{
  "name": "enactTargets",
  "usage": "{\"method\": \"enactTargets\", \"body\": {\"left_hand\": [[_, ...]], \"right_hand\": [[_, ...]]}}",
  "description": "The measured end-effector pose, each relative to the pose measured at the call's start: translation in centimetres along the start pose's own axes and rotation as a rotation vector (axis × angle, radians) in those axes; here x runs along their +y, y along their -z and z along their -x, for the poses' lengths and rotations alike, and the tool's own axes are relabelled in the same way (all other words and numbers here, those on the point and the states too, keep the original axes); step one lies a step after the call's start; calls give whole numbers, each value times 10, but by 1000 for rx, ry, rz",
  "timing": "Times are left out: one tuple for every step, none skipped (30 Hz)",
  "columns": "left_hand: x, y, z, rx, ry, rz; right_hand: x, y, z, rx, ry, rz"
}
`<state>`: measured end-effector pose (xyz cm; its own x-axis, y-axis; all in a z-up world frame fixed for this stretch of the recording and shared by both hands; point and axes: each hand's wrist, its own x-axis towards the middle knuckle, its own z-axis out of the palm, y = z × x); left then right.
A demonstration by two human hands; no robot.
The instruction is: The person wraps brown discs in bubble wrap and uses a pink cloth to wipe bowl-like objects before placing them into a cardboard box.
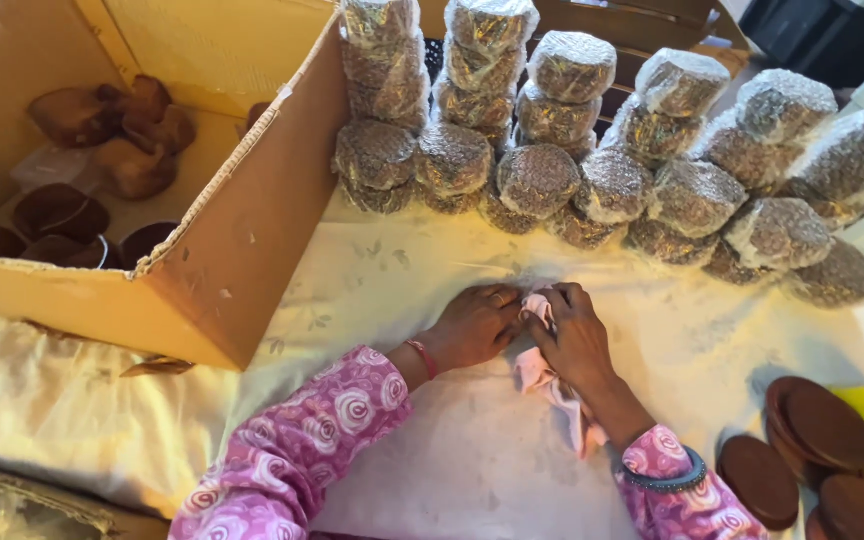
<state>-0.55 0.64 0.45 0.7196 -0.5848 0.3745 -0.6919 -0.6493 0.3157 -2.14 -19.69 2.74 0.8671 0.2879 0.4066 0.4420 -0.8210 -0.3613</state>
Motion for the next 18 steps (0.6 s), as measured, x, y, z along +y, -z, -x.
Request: {"method": "enactTargets", "body": {"left_hand": [[1, 4, -1, -82, 12, -52], [6, 21, 1, -78, 18, -57], [12, 39, 2, -188, 9, -85], [17, 56, 4, -305, 0, -112], [22, 82, 9, -306, 4, -116], [27, 107, 14, -304, -74, -98], [32, 132, 19, -301, -152, -80], [45, 168, 22, -307, -148, -82], [57, 205, 24, -287, -82, -127], [69, 241, 25, -263, -21, -173], [62, 264, 28, -266, -21, -176], [55, 287, 30, -228, 33, -253], [48, 311, 33, -189, 86, -331], [35, 329, 37, -191, 83, -332], [21, 347, 40, -188, 217, -427], [7, 365, 45, -182, 353, -521], [-26, 373, 57, -184, 351, -521], [-58, 381, 69, -218, 487, -667]], "right_hand": [[1, 1, -1, -20, -22, -2], [1, 2, -2, -21, -13, -4], [2, 3, -3, -20, -25, -4], [1, 3, -3, -18, -42, -6], [2, 3, -3, -18, -39, -11], [2, 3, -3, -8, -25, -7], [3, 2, -3, 2, -11, -3], [2, 4, -3, 0, -12, -10], [0, 5, -2, -11, -26, -10], [0, 6, -3, -19, -40, -7], [1, 5, -3, -17, -41, -10], [2, 5, -2, -17, -30, -14], [2, 5, -1, -17, -20, -18], [3, 4, -1, -15, -23, -19], [4, 3, -1, -2, -1, -22], [4, 2, 0, 10, 21, -24], [3, 2, 1, 11, 18, -25], [3, 3, 0, -12, -6, -22]]}}
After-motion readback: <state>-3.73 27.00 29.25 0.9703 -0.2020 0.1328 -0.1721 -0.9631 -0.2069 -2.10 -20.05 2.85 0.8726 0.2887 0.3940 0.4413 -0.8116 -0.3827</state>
